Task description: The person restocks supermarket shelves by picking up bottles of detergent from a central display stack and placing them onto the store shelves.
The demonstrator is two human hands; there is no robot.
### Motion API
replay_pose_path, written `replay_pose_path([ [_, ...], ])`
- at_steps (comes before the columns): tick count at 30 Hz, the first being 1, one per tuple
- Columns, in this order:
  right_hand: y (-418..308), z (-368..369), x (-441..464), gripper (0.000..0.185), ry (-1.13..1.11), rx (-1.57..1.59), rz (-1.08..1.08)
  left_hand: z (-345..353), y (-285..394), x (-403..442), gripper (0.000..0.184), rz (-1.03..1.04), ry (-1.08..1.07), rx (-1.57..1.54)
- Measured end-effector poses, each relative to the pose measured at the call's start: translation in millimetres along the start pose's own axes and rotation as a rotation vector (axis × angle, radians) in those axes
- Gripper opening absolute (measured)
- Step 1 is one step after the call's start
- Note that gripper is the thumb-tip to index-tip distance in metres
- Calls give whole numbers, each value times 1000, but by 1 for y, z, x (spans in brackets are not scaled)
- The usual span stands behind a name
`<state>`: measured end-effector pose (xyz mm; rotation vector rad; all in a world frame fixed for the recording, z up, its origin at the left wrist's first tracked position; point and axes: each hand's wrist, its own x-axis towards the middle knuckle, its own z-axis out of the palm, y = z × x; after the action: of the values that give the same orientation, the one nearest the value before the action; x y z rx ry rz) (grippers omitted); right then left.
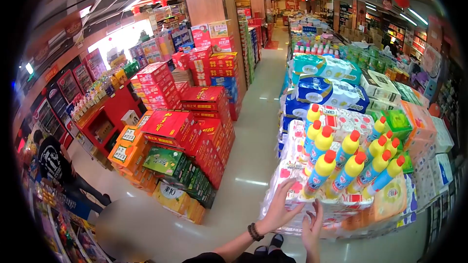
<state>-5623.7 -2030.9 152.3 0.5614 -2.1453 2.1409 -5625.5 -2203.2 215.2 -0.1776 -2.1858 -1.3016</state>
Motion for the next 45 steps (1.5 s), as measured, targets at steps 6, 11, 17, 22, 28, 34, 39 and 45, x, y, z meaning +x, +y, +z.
replay_pose_path([
  [6,1,-4,45,76,-33,-82,-100,43,-26,45,83,-54,-41,-57],
  [11,12,-3,48,76,-7,-229,-120,55,-45,43,79,-99,-106,-100],
  [17,13,12,34,75,127,-266,-52,35,-55,62,58,-54,-297,-235],
  [22,7,45,22,73,329,-377,-50,19,-87,47,57,-197,-463,-495],
  [28,-17,68,-38,76,462,-538,-36,-20,-86,26,62,395,-743,-538],
  [34,-42,96,-161,69,723,-474,135,-11,-27,-18,54,138,-1502,-924],
  [39,-90,160,-256,41,1204,-457,291,30,20,-101,59,329,-2102,-834],
  [45,-122,227,-418,58,1643,-383,398,52,42,-335,47,1063,-2067,-1187],
])
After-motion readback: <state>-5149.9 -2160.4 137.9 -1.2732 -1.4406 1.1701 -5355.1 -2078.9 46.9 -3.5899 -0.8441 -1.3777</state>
